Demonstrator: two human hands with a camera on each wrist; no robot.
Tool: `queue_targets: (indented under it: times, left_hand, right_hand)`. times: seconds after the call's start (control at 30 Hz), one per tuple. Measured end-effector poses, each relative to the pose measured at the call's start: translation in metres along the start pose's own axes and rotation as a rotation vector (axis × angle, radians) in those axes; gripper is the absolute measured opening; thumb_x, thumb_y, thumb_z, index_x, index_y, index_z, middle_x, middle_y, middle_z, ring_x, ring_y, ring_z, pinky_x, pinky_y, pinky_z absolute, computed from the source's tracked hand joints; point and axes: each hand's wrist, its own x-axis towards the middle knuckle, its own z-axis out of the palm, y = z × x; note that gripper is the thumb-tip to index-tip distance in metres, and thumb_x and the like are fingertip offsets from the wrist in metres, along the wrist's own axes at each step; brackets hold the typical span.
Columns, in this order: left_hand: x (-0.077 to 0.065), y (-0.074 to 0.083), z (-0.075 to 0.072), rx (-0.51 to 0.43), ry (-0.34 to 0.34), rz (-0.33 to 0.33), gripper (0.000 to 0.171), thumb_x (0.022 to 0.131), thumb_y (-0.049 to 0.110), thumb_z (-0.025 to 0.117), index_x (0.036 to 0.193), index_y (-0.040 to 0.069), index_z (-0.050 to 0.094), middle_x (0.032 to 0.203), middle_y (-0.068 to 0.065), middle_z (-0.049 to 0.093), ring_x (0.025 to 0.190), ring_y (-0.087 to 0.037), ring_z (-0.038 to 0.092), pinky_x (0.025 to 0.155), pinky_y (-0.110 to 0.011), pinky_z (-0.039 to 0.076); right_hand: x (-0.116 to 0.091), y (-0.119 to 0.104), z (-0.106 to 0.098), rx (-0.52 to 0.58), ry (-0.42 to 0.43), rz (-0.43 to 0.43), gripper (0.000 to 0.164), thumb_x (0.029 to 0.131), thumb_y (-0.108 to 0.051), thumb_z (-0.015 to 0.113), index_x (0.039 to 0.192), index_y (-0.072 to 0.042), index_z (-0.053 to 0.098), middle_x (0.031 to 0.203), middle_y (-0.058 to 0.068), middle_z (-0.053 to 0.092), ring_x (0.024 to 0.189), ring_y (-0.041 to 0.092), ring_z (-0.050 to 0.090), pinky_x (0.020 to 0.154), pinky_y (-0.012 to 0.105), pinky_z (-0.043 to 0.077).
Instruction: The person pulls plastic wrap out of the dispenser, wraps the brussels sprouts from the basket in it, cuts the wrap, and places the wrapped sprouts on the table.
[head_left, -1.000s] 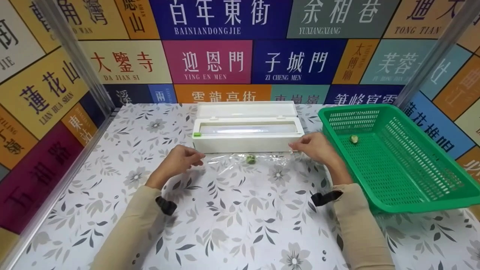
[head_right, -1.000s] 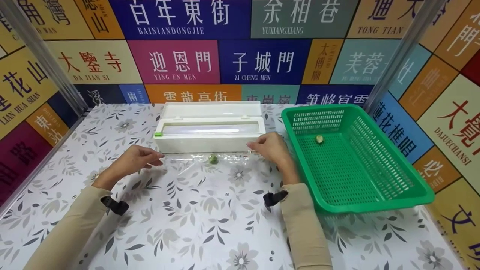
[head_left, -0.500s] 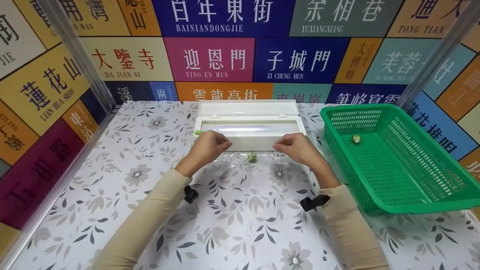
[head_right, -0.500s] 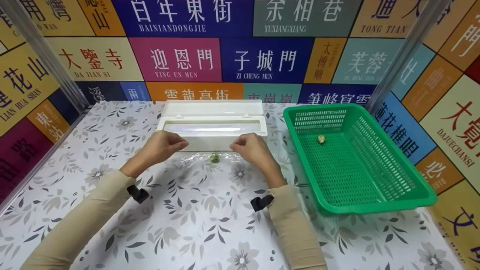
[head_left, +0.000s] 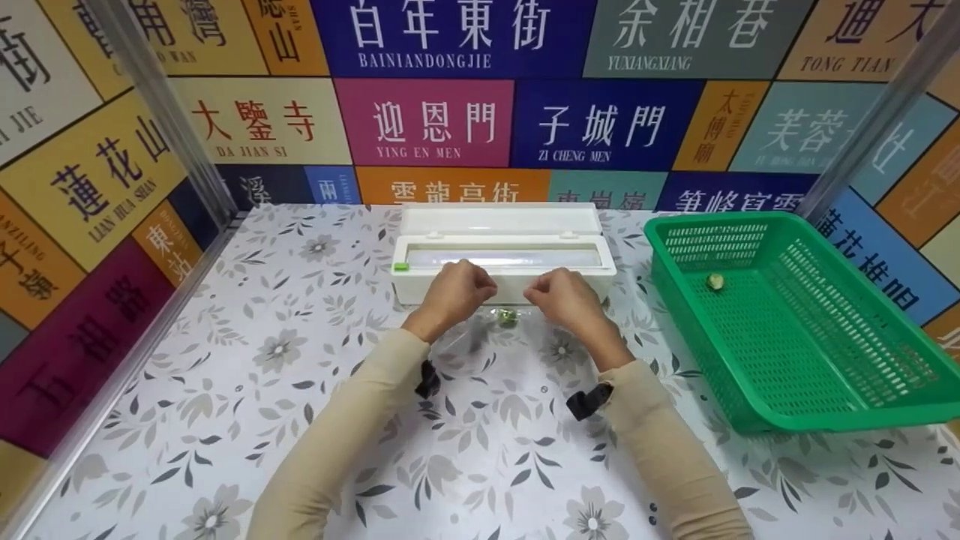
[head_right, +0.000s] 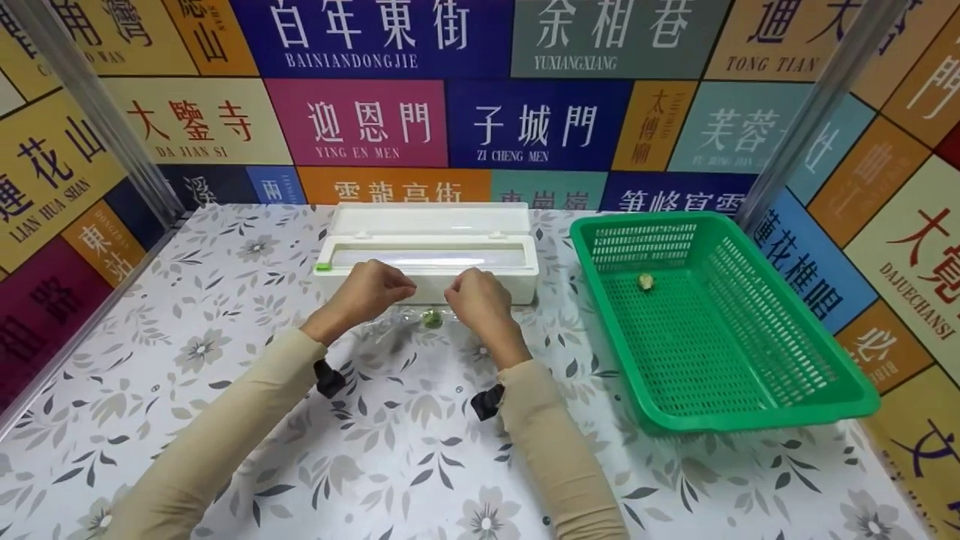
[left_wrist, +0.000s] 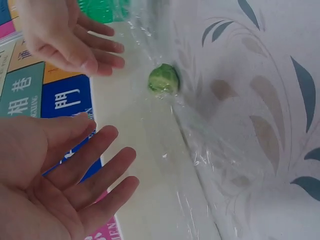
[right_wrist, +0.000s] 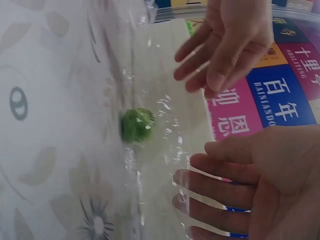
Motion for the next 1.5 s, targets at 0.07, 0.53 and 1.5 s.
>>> queue_targets:
  times: [0.07, 0.53, 1.5]
  left_hand:
    - [0.003, 0.001, 0.006, 0.006, -0.004, -0.004, 0.011, 0.090, 0.007, 0.072, 0.097, 0.003, 0.079, 0.098, -0.012, 0.079, 0.092, -0.026, 0.075, 0.086, -0.036, 0.061]
    - [0.000, -0.012, 0.030, 0.012, -0.144, -0.010, 0.016, 0.083, -0.001, 0.076, 0.098, 0.001, 0.078, 0.099, -0.015, 0.078, 0.096, -0.030, 0.072, 0.094, -0.038, 0.058]
    - [-0.001, -0.009, 0.050, 0.205, -0.022, 0.086, 0.017, 0.082, -0.004, 0.070, 0.096, 0.000, 0.079, 0.105, -0.015, 0.077, 0.104, -0.032, 0.071, 0.097, -0.039, 0.057]
  right_hand:
    - [0.001, 0.000, 0.005, 0.015, 0.006, -0.005, 0.023, 0.098, -0.026, 0.065, 0.099, -0.007, 0.078, 0.097, 0.009, 0.076, 0.078, 0.019, 0.061, 0.067, 0.028, 0.046]
    - [0.007, 0.008, 0.027, 0.153, -0.050, 0.005, 0.026, 0.083, -0.008, 0.080, 0.107, -0.003, 0.073, 0.109, 0.015, 0.076, 0.105, 0.030, 0.070, 0.097, 0.041, 0.055]
    - [0.005, 0.012, 0.039, -0.048, -0.028, -0.068, 0.024, 0.077, -0.010, 0.080, 0.100, -0.005, 0.074, 0.096, 0.011, 0.076, 0.087, 0.026, 0.067, 0.079, 0.039, 0.056]
